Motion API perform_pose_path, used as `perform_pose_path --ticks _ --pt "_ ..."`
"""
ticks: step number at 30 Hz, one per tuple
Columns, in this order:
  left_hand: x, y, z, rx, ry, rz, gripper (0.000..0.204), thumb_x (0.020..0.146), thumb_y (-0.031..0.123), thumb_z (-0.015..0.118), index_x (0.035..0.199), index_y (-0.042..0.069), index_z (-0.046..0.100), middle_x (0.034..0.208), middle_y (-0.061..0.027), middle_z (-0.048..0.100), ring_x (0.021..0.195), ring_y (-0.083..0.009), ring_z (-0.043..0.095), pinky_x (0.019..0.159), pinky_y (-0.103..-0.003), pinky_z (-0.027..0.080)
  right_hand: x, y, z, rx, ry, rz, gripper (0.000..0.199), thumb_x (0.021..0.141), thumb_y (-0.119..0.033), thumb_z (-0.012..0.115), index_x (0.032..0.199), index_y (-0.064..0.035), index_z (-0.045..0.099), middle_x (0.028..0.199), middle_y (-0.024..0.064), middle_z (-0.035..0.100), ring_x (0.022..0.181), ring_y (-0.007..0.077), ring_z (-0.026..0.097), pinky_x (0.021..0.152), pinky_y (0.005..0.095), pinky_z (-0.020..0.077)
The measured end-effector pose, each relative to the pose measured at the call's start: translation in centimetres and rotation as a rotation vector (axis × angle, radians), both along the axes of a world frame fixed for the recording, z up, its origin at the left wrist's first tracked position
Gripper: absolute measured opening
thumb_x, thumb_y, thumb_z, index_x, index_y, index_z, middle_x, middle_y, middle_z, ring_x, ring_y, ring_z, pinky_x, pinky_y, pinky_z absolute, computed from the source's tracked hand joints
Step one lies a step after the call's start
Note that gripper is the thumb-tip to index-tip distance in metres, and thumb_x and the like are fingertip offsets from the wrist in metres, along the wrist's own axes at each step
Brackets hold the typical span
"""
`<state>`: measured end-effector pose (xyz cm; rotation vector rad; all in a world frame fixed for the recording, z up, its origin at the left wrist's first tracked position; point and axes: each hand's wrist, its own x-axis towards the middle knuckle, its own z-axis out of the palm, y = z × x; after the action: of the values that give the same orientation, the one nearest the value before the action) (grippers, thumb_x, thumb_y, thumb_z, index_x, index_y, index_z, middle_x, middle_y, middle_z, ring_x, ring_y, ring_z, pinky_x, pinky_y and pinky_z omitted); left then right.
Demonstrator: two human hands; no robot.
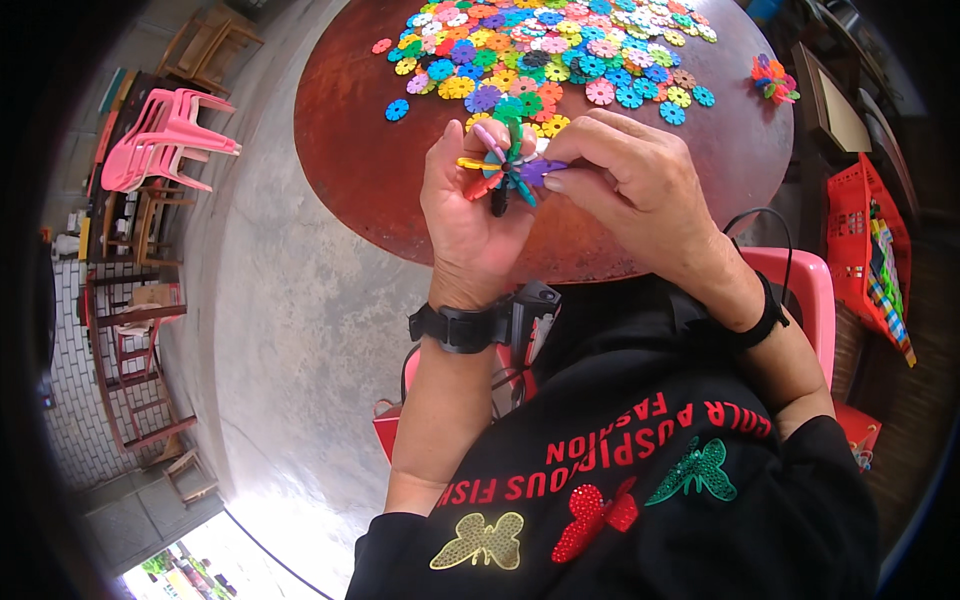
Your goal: Assembling a complex structure from interlocking snowflake-shaped toy blocks.
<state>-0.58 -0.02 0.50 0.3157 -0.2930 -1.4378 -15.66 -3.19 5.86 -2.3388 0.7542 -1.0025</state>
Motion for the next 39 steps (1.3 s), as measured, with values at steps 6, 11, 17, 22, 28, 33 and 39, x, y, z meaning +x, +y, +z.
perform_pose_path --ticks 6,11,17,22,28,33,39 --pt "-0.1 0.0 0.0 0.061 0.032 0.009 0.031 0.094 0.034 0.048 0.079 0.007 0.055 0.077 -0.0039 0.056 0.080 -0.0190 0.057 0.077 -0.035 0.045 1.3 -0.7 -0.6 -0.041 -0.021 0.029 0.011 0.075 -0.004 0.065 0.085 -0.0030 0.060 0.075 0.0095 0.057 0.067 0.0252 0.058 0.059 0.0333 0.0451" --pt "-0.2 0.2 0.2 0.139 0.057 0.005 0.032 0.093 0.038 0.049 0.080 0.010 0.056 0.083 -0.0039 0.060 0.081 -0.0172 0.057 0.075 -0.031 0.045 1.6 -0.9 -0.9 -0.028 -0.025 0.034 0.012 0.075 -0.005 0.066 0.084 -0.0022 0.059 0.074 0.0105 0.057 0.067 0.0258 0.059 0.059 0.0332 0.0456" --pt "0.0 0.0 -0.1 0.198 0.081 0.033 0.031 0.093 0.038 0.050 0.080 0.010 0.054 0.076 -0.0010 0.055 0.080 -0.0170 0.056 0.075 -0.031 0.045 1.5 -0.6 -0.6 0.031 -0.027 0.003 0.013 0.075 -0.006 0.066 0.086 -0.0018 0.060 0.076 0.0105 0.060 0.068 0.0242 0.061 0.060 0.0324 0.0468" --pt "-0.1 -0.2 0.0 0.213 0.055 0.088 0.030 0.092 0.036 0.051 0.077 0.010 0.052 0.072 0.0001 0.052 0.078 -0.0176 0.055 0.075 -0.032 0.044 1.5 -0.5 -1.4 -0.013 -0.014 0.045 0.015 0.074 -0.006 0.066 0.087 -0.0017 0.060 0.077 0.0112 0.060 0.070 0.0267 0.061 0.062 0.0333 0.0475" --pt "-0.2 -0.3 0.0 0.215 0.107 0.120 0.028 0.091 0.034 0.053 0.077 0.010 0.051 0.074 -0.0007 0.051 0.075 -0.0177 0.053 0.072 -0.031 0.043 1.9 -0.7 -1.3 -0.064 0.026 0.039 0.016 0.074 -0.006 0.066 0.089 -0.0021 0.061 0.079 0.0118 0.060 0.072 0.0291 0.060 0.063 0.0346 0.0478" --pt "-0.3 -0.6 -0.4 0.301 0.114 0.123 0.028 0.091 0.036 0.053 0.083 0.009 0.053 0.080 -0.0015 0.054 0.082 -0.0176 0.052 0.077 -0.032 0.042 1.8 -0.8 -1.5 -0.064 0.000 0.020 0.015 0.074 -0.006 0.066 0.088 -0.0018 0.060 0.078 0.0120 0.060 0.072 0.0301 0.060 0.063 0.0354 0.0477" --pt "-0.8 -0.6 -0.5 0.253 0.041 0.113 0.024 0.094 0.033 0.050 0.097 0.010 0.054 0.090 -0.0031 0.058 0.085 -0.0154 0.056 0.079 -0.030 0.044 1.8 -1.0 -2.1 -0.132 0.044 0.040 0.017 0.075 -0.006 0.065 0.090 -0.0027 0.058 0.081 0.0122 0.058 0.073 0.0310 0.059 0.062 0.0362 0.0478"
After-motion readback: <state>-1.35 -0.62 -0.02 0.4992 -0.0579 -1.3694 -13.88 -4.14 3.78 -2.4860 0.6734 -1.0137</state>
